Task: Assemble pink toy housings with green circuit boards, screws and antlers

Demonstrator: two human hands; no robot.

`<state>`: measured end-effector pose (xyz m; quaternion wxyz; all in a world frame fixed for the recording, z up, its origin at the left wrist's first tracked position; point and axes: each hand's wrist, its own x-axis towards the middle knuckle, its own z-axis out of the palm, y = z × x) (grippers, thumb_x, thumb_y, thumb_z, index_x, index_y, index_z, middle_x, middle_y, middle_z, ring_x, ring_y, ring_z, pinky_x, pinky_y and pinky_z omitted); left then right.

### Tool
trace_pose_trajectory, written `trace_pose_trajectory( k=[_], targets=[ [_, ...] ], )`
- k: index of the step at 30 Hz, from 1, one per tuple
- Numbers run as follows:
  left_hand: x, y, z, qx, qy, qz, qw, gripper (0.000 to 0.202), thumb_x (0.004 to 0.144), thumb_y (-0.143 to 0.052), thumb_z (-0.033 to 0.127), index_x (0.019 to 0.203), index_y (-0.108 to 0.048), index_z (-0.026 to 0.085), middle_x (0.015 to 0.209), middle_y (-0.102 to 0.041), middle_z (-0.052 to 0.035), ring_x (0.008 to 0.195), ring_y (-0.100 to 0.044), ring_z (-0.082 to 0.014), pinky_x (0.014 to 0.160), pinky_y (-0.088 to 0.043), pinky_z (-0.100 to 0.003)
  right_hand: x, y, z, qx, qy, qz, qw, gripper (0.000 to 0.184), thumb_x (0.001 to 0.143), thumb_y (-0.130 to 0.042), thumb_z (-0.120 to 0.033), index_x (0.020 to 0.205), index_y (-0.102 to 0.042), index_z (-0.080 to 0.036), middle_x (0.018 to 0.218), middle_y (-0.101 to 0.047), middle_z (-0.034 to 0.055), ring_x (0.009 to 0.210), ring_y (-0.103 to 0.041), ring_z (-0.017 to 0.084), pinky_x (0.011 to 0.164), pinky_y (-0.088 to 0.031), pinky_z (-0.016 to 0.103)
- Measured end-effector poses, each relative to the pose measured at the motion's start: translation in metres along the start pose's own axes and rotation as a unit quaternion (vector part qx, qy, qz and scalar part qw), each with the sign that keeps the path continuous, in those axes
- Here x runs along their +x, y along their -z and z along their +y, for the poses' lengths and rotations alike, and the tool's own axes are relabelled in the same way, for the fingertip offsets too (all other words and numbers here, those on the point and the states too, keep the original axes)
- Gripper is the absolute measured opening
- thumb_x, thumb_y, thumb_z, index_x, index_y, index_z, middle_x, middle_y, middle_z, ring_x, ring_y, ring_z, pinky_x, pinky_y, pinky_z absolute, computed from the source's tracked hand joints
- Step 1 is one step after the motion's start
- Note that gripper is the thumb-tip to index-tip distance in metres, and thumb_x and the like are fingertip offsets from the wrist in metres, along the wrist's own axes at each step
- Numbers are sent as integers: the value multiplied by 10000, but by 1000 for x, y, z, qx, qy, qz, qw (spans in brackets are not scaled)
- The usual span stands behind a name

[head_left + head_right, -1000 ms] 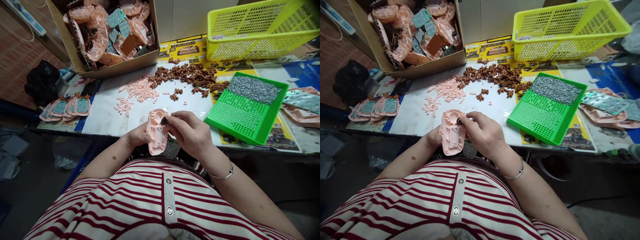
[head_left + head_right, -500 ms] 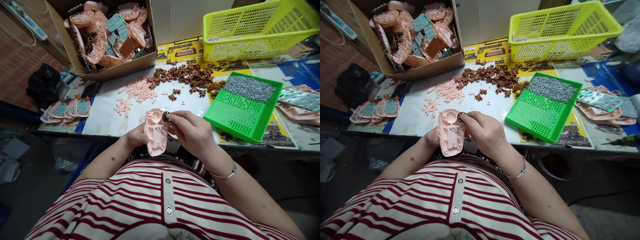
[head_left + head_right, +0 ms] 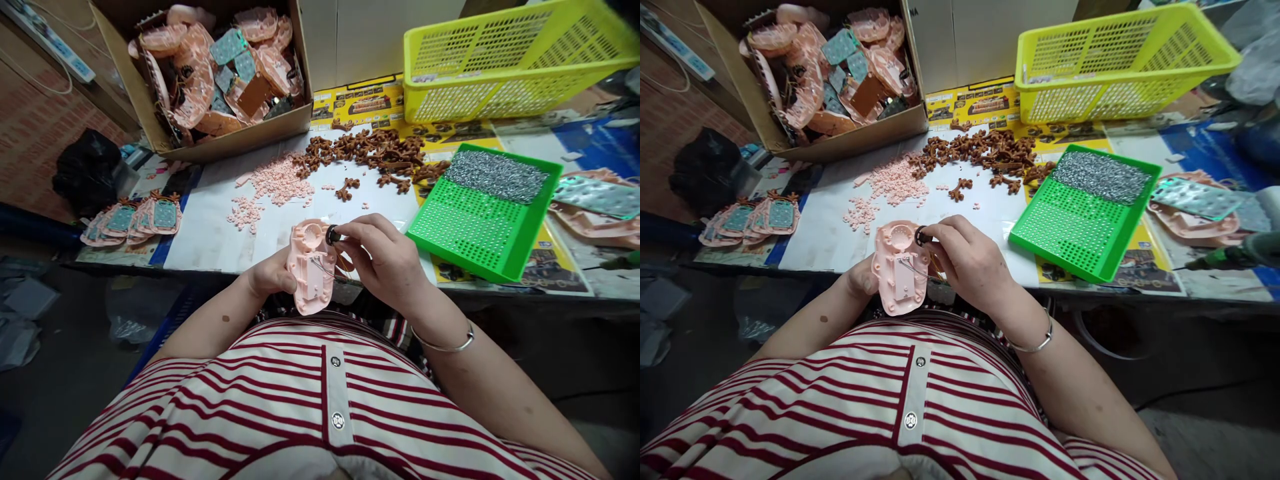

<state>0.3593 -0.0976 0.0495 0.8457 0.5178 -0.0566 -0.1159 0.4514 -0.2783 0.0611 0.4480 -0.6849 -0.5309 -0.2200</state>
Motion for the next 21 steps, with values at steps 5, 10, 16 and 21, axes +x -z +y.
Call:
trace_pose_trajectory(
  k=[5,10,16,21],
  targets=[
    [-1,-2,6,2,22,-43,999,724,483,-896,470,1050,-593,137,895,-680,-96,943,-661,-289,861,-501,-396,-2,-1,6,25,19,27,999,175,957,-574,-136,1119,-597,-200,918,-674,63,840,-655,167,655,-562,284],
    [-3,2,4,-42,17,-26,999,742,484,-897,403,1122,-607,160,969,-702,-87,842,-665,-218,789,-536,-341,-4,8,1,70,-28,68,995,174,924,-638,-170,1082,-631,-240,847,-678,31,757,-644,175,649,-555,316],
    [-1,-1,6,-63,30,16,997,815,497,-876,507,1200,-629,179,1068,-726,-139,860,-711,-272,777,-557,-383,-2,21,-12,184,-52,65,979,159,919,-658,-203,1071,-659,-251,840,-679,35,778,-642,190,651,-546,324],
    [2,-1,6,-68,-14,-12,997,736,547,-889,444,1204,-652,213,1122,-728,-121,1044,-709,-306,920,-537,-423,1,27,-19,205,-54,97,973,165,938,-648,-250,1100,-673,-263,841,-679,40,779,-630,196,638,-530,328]
  ],
)
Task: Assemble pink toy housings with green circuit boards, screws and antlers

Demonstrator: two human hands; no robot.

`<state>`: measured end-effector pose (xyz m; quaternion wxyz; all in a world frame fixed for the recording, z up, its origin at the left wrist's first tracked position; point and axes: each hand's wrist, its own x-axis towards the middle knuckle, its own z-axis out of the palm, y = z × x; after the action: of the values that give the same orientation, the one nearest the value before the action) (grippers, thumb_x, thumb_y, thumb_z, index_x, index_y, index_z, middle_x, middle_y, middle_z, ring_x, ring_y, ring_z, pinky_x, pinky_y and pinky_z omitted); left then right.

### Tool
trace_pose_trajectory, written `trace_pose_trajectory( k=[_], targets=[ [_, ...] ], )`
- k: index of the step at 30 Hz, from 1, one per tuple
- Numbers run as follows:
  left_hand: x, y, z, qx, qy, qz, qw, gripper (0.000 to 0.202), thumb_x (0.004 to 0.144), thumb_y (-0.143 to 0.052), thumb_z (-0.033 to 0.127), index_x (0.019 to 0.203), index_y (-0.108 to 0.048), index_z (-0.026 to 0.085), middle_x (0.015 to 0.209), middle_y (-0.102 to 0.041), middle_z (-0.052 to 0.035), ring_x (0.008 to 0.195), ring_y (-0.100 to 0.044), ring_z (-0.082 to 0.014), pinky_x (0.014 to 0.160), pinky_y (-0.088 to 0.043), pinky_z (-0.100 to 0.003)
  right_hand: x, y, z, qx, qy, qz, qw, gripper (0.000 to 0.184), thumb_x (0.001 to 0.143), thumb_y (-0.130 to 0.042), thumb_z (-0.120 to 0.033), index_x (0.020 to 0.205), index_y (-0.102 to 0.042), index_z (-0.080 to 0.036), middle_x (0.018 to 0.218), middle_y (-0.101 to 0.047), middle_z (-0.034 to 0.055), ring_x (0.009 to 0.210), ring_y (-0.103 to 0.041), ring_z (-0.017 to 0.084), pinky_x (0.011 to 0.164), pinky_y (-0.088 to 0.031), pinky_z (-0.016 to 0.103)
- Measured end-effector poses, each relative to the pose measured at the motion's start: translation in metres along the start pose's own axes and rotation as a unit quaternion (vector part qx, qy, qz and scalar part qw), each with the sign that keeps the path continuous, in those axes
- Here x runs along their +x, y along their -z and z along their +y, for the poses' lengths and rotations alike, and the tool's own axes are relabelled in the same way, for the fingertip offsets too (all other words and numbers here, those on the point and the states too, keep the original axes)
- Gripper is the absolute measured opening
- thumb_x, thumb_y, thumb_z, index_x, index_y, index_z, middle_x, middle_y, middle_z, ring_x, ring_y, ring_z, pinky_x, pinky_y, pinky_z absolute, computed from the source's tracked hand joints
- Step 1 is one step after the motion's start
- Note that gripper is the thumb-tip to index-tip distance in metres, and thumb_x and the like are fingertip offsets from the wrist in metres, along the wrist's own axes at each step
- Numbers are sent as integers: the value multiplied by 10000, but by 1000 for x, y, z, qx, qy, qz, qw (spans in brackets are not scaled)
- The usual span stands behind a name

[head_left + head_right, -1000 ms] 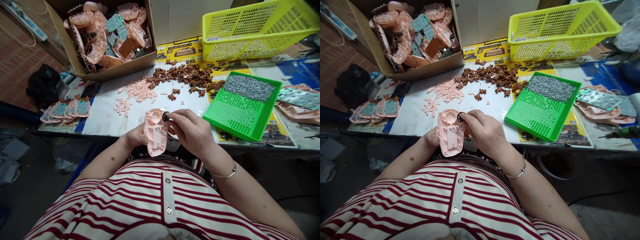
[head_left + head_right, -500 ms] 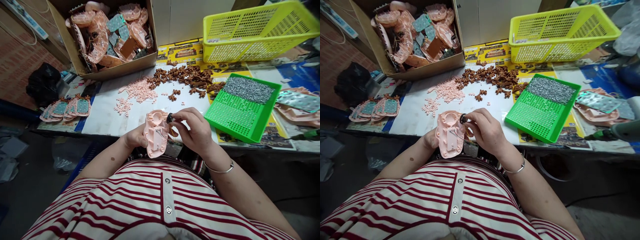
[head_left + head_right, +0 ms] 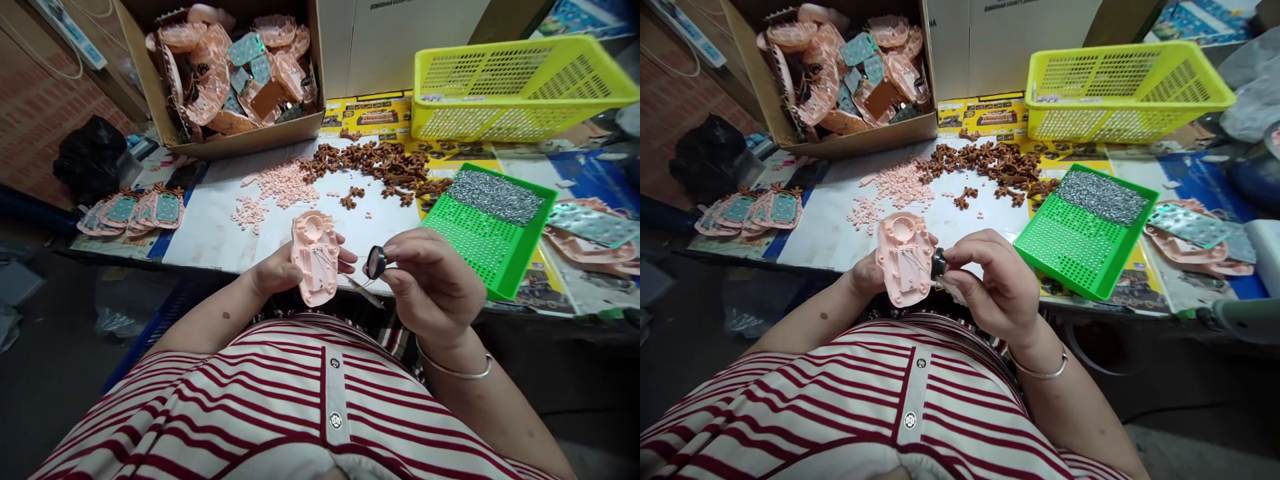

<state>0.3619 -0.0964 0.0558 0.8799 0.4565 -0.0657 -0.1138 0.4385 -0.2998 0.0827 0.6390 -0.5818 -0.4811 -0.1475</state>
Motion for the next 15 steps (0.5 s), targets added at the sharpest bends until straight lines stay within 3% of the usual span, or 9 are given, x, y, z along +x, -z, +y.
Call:
trace_pose_trajectory(
  k=[3,8,10,15],
  targets=[
    [1,5,1,28,-11,19,999,808,517,-920,343,1263,-629,232,1213,-696,-132,1065,-702,-312,942,-528,-439,5,3,-6,9,0,-8,1000,142,946,-642,-264,1086,-672,-263,833,-681,38,771,-633,191,644,-529,327],
    [1,5,5,66,-30,14,997,929,486,-925,223,1348,-577,248,1184,-689,-111,1035,-684,-262,973,-496,-411,17,-1,-13,42,-12,-130,991,77,961,-623,-270,1016,-649,-224,809,-685,35,735,-646,170,624,-531,301],
    [1,1,5,71,-22,4,997,930,465,-935,214,1328,-591,260,1154,-685,-83,1007,-677,-235,972,-486,-388,20,-7,-12,-11,-5,-145,989,68,959,-617,-232,1023,-637,-218,842,-694,40,745,-649,163,632,-534,292],
    [2,-6,-1,44,-14,0,999,941,447,-951,314,1316,-591,293,1084,-669,-50,965,-669,-223,932,-495,-385,15,-21,-5,-171,21,-109,979,122,971,-572,-168,1074,-608,-222,886,-687,44,797,-660,157,634,-544,265]
  ],
)
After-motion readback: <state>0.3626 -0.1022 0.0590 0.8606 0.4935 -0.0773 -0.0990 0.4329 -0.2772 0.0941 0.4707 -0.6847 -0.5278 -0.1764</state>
